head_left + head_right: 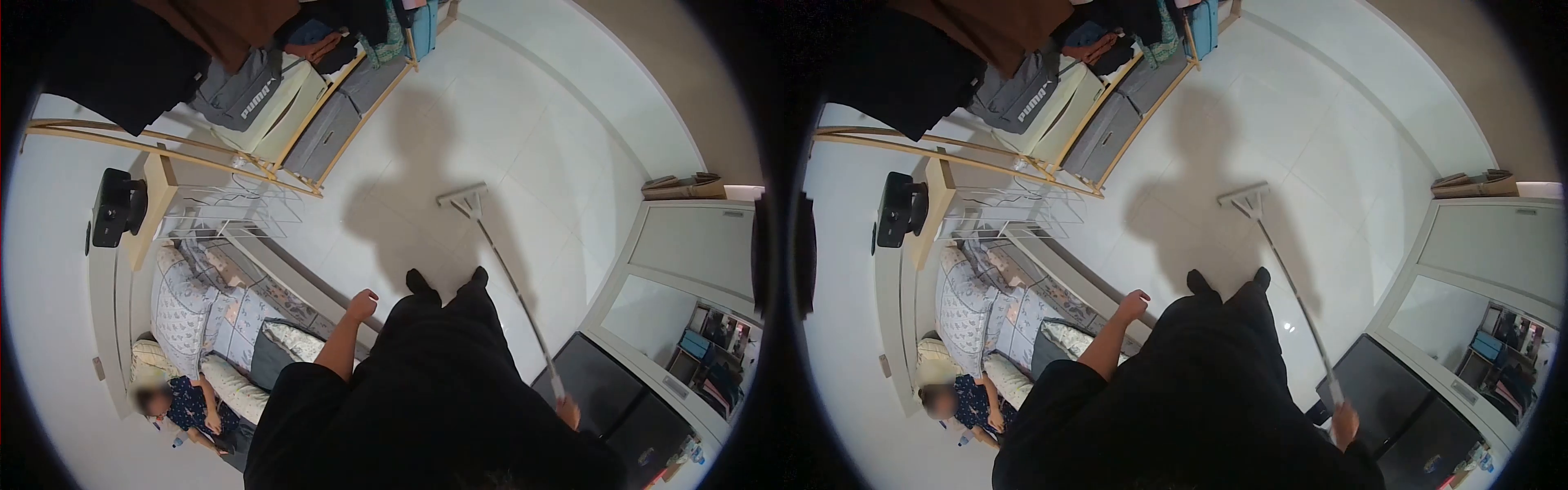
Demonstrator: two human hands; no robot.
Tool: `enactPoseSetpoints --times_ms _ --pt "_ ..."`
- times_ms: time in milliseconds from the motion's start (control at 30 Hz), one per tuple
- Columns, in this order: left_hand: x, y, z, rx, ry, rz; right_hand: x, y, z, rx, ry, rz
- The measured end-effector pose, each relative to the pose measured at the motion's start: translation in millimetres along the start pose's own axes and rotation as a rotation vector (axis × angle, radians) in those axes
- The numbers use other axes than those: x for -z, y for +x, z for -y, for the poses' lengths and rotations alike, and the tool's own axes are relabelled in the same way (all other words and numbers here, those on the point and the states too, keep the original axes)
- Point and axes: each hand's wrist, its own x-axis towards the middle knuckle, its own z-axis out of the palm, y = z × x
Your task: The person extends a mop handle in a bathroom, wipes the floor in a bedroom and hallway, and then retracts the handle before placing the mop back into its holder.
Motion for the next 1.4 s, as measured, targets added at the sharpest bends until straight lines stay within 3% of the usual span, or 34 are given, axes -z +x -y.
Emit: enactPoseSetpoints --times_ms 33,100,133,233,300,333,367,400,433,467,500,567,600,667,733,767,800,833,867,933,1000,1033,1100,1200,1267,1300,1400 --pt "-1 1 -7 0.009 0.006 -0.017 -22 -5 -16 -0.122 0.122 0.115" --pt "0 -5 -32 0.013 -0.030 -0.028 -57 4 0 -0.127 0.287 0.119" --pt "-2 -9 -43 0.023 -0.057 -0.030 -41 9 28 -0.065 0.402 0.015" --pt "-16 -11 -58 0.002 -0.011 -0.010 12 95 110 -0.061 0.307 0.114" --pt "-25 -18 -62 0.016 0.023 0.029 15 193 132 0.156 0.278 0.052" --pt "-31 -19 -60 -0.016 0.080 0.002 53 225 163 0.270 0.246 0.016" --pt "-34 -18 -65 -0.049 0.137 -0.028 69 282 181 0.527 0.008 -0.015" --pt "-37 -21 -72 -0.045 0.139 -0.038 97 320 205 0.594 0.104 -0.133" --pt "-42 -25 -79 0.012 0.104 -0.064 143 341 237 0.441 0.372 -0.057" --pt "-47 -29 -88 0.069 0.069 -0.091 145 393 251 0.645 0.366 -0.256" --pt "-54 -35 -97 0.082 0.070 -0.098 177 416 273 0.587 0.388 -0.170" --pt "-67 -39 -121 0.103 0.061 -0.133 277 380 301 0.378 0.434 0.143" --pt "-76 -39 -134 0.109 0.062 -0.140 276 393 291 0.387 0.436 0.146" --pt "-96 -33 -160 -0.017 0.097 -0.239 258 433 266 0.576 0.268 -0.045" --pt "-111 -23 -192 -0.007 0.049 -0.204 205 466 209 0.573 0.143 -0.205" --pt "-118 -20 -208 0.007 -0.003 -0.162 200 441 172 0.533 0.115 -0.173" --pt "-124 -19 -227 0.008 -0.001 -0.160 156 449 117 0.639 0.080 -0.159" --pt "-125 -18 -247 -0.027 0.055 -0.136 166 405 79 0.386 0.178 0.069" --pt "-127 -17 -260 -0.057 0.109 -0.111 111 403 15 0.272 0.184 0.119" --pt "-131 -5 -272 -0.096 0.123 -0.110 47 343 -106 0.241 0.120 0.170" --pt "-132 4 -283 -0.107 0.109 -0.123 86 233 -147 0.093 0.031 0.249" --pt "-133 8 -289 -0.116 0.112 -0.120 71 189 -175 0.077 0.169 0.001" --pt "-131 9 -293 -0.091 0.100 -0.117 26 168 -218 -0.048 0.167 0.207" --pt "-136 19 -290 -0.066 0.109 -0.119 107 161 -120 0.025 0.450 0.077" --pt "-150 33 -272 -0.065 0.115 -0.114 74 247 -103 0.026 0.217 0.086" --pt "-156 41 -264 -0.068 0.140 -0.113 108 282 -71 -0.018 0.214 0.123" --pt "-155 52 -267 0.056 0.234 -0.009 108 459 -25 0.260 0.083 -0.008"
